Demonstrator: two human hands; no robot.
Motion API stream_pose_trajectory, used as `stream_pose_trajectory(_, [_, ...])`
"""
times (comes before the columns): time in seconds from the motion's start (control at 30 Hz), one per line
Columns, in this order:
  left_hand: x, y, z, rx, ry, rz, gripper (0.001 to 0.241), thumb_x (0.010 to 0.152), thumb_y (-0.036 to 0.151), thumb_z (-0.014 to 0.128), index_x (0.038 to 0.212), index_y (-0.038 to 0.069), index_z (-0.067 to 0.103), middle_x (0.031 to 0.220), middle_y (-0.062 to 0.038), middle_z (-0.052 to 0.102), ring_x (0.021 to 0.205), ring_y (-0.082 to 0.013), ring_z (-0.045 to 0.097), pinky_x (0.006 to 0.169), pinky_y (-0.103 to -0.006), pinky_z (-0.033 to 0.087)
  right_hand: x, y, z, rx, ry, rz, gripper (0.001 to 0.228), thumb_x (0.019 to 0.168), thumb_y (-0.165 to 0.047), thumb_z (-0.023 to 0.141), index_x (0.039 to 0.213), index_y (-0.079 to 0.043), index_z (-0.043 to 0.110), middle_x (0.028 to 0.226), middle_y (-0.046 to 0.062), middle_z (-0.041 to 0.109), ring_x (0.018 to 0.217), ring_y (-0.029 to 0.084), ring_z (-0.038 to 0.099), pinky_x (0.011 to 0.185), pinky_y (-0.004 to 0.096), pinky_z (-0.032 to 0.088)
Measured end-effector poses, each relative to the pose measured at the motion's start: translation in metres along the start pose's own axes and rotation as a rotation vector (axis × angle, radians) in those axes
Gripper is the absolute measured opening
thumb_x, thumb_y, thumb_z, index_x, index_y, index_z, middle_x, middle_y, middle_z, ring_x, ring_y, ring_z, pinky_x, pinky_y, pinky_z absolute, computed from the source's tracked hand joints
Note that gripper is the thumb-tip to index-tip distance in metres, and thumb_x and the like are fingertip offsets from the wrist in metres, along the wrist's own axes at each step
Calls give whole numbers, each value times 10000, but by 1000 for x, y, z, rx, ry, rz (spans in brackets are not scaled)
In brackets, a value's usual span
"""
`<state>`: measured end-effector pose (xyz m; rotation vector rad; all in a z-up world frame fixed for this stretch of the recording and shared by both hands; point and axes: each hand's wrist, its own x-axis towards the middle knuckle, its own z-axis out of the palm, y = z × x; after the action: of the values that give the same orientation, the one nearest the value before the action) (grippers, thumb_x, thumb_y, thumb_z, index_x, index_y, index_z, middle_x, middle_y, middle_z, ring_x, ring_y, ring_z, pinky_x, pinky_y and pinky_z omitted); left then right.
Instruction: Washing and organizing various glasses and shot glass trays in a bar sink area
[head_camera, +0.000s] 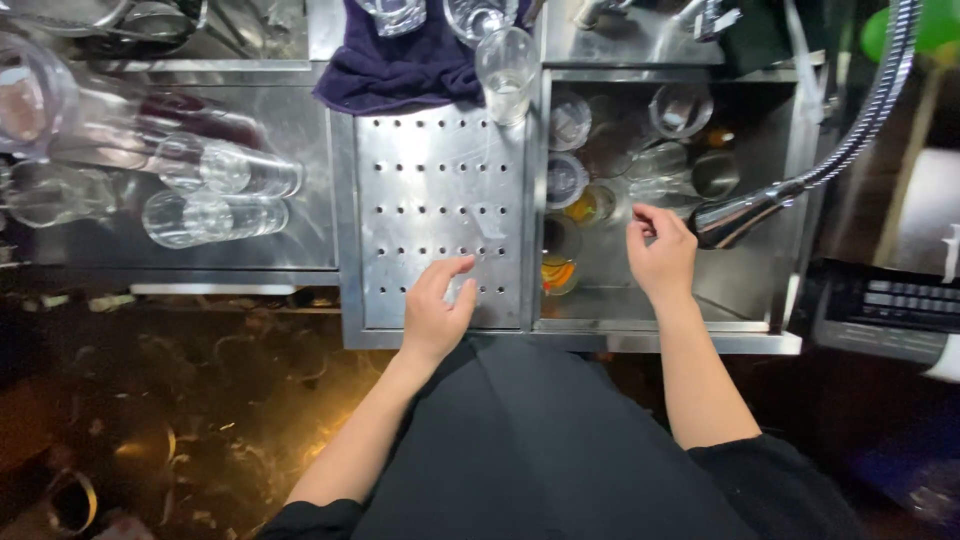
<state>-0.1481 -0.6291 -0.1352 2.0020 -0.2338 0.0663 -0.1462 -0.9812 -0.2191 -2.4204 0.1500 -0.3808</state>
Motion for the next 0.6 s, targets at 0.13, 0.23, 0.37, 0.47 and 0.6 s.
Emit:
stream_pose_trajectory(0.13, [9,0,8,22,-7,-12,258,891,78,710,1144,97,757,978,-70,748,939,-272,743,862,-396,583,4,-12,-3,50,5,5,186,873,-32,721,1052,-36,774,879,157,718,791,320,720,649,359,593])
stream_pose_trajectory(0.23, [9,-1,11,21,6,-2,250,896,85,706,1141,98,754,975,-65,747,931,-267,742,863,-394,583,-5,-39,11,90,-41,-23,195,882,-46,721,1063,-66,790,891,126,737,781,293,730,658,350,602])
stream_pose_trajectory(0.37, [8,-1,3,0,72,66,241,907,95,697,1141,103,755,997,-78,753,935,-287,737,858,-406,584,-10,-69,39,173,-117,-177,204,935,-99,721,1121,-112,803,969,78,756,846,268,737,711,347,591])
stream_pose_trajectory(0.47, [-4,-4,-17,86,189,60,243,906,149,711,1143,142,761,1019,-8,763,947,-223,743,866,-357,587,-5,-88,54,317,-186,-217,227,936,-72,721,1151,-80,792,986,108,747,874,285,725,749,359,581])
stream_pose_trajectory(0.6, [-1,-3,-82,99,330,51,262,898,89,700,1152,132,753,1053,-47,760,972,-262,737,835,-375,584,15,-119,68,338,-242,-337,225,926,-52,737,1139,-86,802,974,93,751,819,264,714,725,348,567])
